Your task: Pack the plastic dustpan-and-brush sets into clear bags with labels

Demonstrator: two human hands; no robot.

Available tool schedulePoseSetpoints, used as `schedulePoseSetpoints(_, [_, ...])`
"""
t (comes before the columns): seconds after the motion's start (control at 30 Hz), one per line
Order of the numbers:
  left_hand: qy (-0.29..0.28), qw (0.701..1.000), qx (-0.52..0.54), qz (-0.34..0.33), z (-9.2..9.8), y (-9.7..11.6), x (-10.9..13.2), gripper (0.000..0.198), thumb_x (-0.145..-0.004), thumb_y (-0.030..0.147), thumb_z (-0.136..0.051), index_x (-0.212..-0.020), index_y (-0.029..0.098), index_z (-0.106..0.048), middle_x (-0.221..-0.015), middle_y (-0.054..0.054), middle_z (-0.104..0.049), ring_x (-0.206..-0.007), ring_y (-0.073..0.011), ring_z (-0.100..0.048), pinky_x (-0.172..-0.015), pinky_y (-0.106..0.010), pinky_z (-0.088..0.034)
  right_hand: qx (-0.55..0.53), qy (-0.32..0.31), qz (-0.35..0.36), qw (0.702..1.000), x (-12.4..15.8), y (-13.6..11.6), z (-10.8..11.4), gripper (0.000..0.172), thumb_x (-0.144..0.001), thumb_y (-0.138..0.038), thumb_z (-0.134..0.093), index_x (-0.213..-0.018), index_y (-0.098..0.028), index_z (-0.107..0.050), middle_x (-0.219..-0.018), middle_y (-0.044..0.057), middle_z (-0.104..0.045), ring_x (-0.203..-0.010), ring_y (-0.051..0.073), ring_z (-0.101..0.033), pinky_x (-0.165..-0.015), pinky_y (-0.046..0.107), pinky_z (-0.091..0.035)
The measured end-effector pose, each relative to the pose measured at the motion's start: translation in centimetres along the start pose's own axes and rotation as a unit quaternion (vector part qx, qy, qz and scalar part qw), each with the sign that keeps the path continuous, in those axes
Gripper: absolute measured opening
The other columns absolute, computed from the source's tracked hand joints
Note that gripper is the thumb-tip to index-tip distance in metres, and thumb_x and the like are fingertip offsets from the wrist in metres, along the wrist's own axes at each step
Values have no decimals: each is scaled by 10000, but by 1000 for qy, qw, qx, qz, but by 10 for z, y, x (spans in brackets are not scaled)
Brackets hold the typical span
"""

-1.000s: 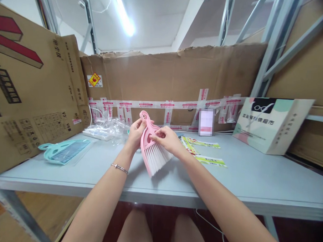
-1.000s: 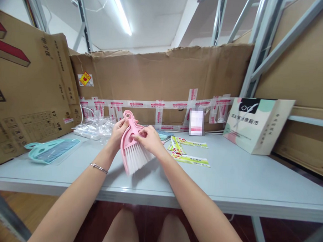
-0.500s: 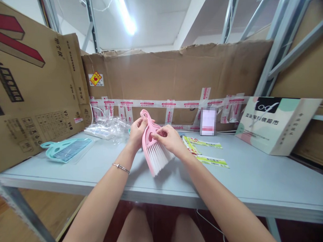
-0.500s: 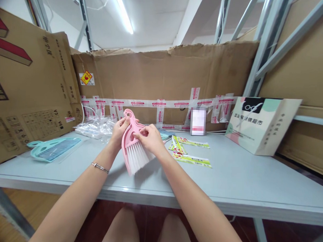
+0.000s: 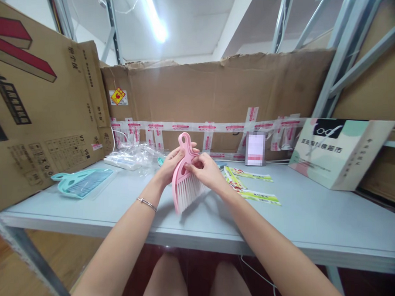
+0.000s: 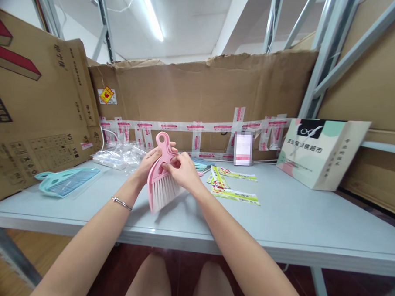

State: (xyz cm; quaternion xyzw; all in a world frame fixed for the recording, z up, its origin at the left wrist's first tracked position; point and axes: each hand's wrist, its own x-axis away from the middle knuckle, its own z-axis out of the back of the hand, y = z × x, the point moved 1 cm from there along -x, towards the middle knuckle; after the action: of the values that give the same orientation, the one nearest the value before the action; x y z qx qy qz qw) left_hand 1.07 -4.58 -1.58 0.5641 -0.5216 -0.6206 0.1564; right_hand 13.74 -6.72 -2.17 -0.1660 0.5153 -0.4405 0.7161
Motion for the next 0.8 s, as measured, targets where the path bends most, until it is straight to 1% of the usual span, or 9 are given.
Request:
schedulePoseSetpoints(0.03, [6, 1000, 0, -3, 4, 1, -1, 390, -692, 455, -690, -931, 151, -640, -894, -68, -687, -772, -176, -644, -709, -289, -498, 2, 5, 3, 1000, 0, 0, 1, 202, -676, -281, -679, -608, -190, -511, -705, -28, -432, -664, 124, -481, -673, 281, -395])
schedulePoseSetpoints(0.07, [32, 999, -4, -17, 9, 2, -3, 379, -677, 446, -706, -905, 150, -645, -855, -59, -689, -750, -168, -642, -703, -282, -496, 5, 19, 6, 1000, 0, 0, 4, 204, -669, -274, -685, -605, -190, -511, -712, -26, -431, -674, 126, -480, -683, 284, -394])
schedulePoseSetpoints(0.13, [112, 992, -9, -59, 20, 7, -6, 352, -645, 427, -738, -849, 153, -651, -786, -38, -689, -712, -146, -632, -683, -258, -487, 11, 53, 9, 998, 0, 2, 9, 196, -659, -256, -689, -603, -189, -513, -727, -23, -428, -685, 128, -477, -696, 288, -390])
schedulePoseSetpoints(0.17, [142, 987, -8, -75, 24, 10, -7, 349, -643, 423, -740, -851, 156, -655, -785, -34, -691, -719, -142, -631, -684, -250, -484, 12, 66, 6, 998, 0, 4, 11, 191, -657, -256, -690, -607, -189, -518, -728, -24, -426, -681, 127, -473, -695, 289, -389])
schedulePoseSetpoints(0.2, [156, 985, -4, -80, 27, 12, -7, 356, -652, 426, -732, -874, 158, -660, -808, -39, -696, -744, -145, -633, -696, -249, -485, 12, 71, 1, 997, -1, 5, 13, 187, -658, -267, -689, -615, -189, -525, -722, -26, -423, -671, 126, -467, -689, 289, -387])
schedulePoseSetpoints(0.3, [126, 991, 4, -51, 25, 16, -6, 380, -688, 429, -701, -949, 155, -667, -901, -63, -698, -818, -163, -637, -743, -263, -490, 6, 61, -14, 998, -2, 8, 15, 203, -662, -337, -687, -636, -192, -548, -677, -37, -406, -628, 122, -446, -656, 286, -379])
schedulePoseSetpoints(0.5, [30, 999, -22, 34, 8, 2, -4, 363, -692, 420, -699, -938, 156, -660, -848, -59, -694, -718, -163, -643, -671, -265, -496, 1, 58, 21, 998, 2, 2, 7, 226, -702, -362, -652, -613, -194, -531, -662, -25, -463, -626, 121, -456, -625, 271, -369])
schedulePoseSetpoints(0.67, [41, 998, -37, 0, 10, -2, -3, 379, -695, 377, -708, -1003, 198, -578, -902, -48, -682, -796, -163, -647, -725, -282, -498, 62, 77, 41, 994, 4, 1, 2, 251, -759, -334, -603, -576, -196, -501, -644, -18, -481, -620, 122, -463, -619, 266, -351])
schedulePoseSetpoints(0.8, [40, 991, -127, -13, 8, 2, -1, 316, -715, 348, -691, -971, 180, -610, -934, -64, -689, -842, -171, -644, -757, -277, -491, 117, 50, 38, 991, 4, 5, 0, 248, -776, -337, -581, -589, -199, -497, -654, -11, -517, -619, 130, -470, -607, 269, -331])
